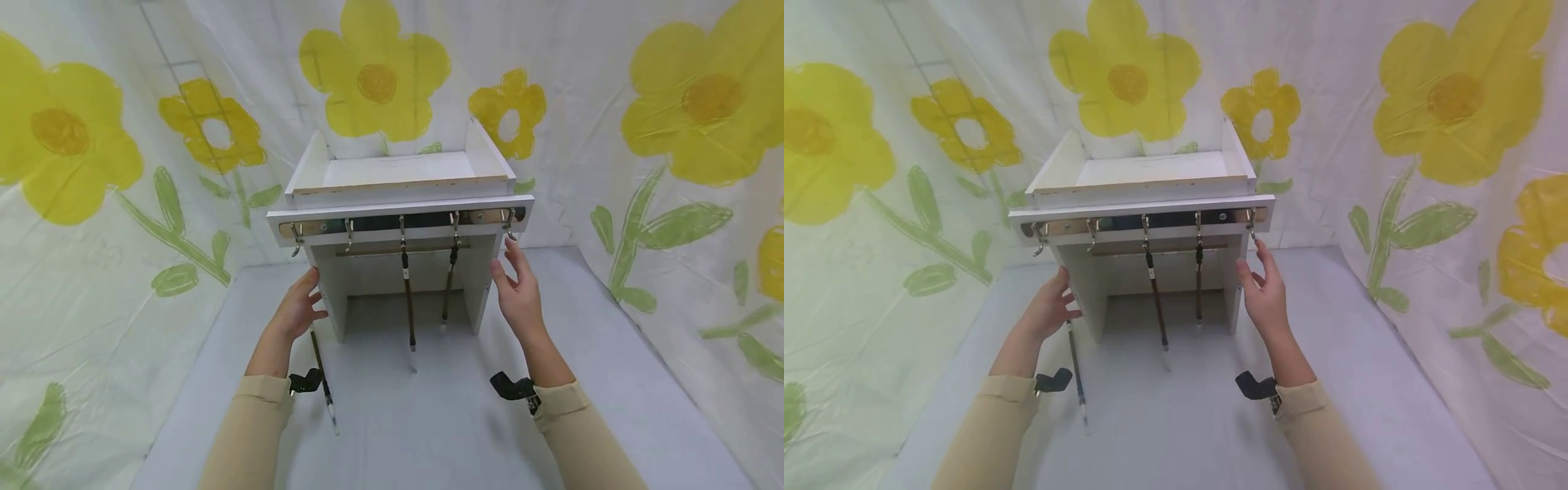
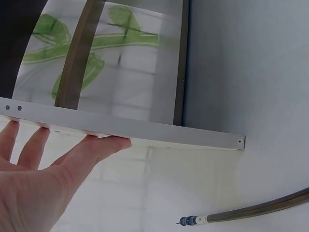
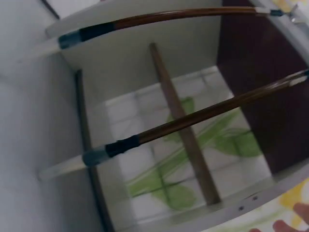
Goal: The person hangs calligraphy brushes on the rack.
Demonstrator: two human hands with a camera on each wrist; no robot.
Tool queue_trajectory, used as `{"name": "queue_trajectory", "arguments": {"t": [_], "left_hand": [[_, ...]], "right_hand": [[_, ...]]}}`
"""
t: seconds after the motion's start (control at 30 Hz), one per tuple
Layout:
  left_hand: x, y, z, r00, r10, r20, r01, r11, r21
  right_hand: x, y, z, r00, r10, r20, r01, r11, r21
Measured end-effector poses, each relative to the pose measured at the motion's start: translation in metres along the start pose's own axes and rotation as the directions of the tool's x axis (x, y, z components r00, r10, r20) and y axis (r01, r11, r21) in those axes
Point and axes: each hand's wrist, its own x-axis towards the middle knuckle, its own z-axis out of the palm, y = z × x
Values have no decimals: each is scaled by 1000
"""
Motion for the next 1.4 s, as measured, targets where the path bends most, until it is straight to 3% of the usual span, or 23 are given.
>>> {"name": "queue_trajectory", "arguments": {"t": [0.2,0.33,0.5,0.63,0.73,0.87,0.93,1.07,1.23,1.4], "left_hand": [[1,0,1,1000,-4,-11,4,999,32],[1,-1,-1,1000,-5,-12,6,998,66],[-2,-2,-3,1000,-19,-4,20,997,76],[-13,-5,-13,995,-53,-80,57,997,46],[-24,-7,-22,972,-94,-217,107,993,48],[-37,-14,-27,903,-175,-392,239,964,120],[-41,-23,-26,869,-203,-451,305,938,165],[-48,-45,-23,828,-224,-514,379,899,219],[-51,-63,-16,805,-240,-542,462,827,321],[-48,-75,-7,798,-185,-573,505,723,470]], "right_hand": [[15,14,6,988,68,136,-70,998,9],[14,6,5,973,95,211,-113,991,73],[12,-6,-1,964,113,240,-129,990,56],[16,4,0,959,109,261,-129,990,60],[20,14,4,955,116,272,-140,988,71],[24,20,9,956,119,269,-143,987,72],[25,20,10,956,117,268,-140,988,71],[26,15,10,951,126,283,-152,986,73],[25,18,10,946,133,296,-166,982,91],[24,17,8,948,122,294,-161,981,112]]}}
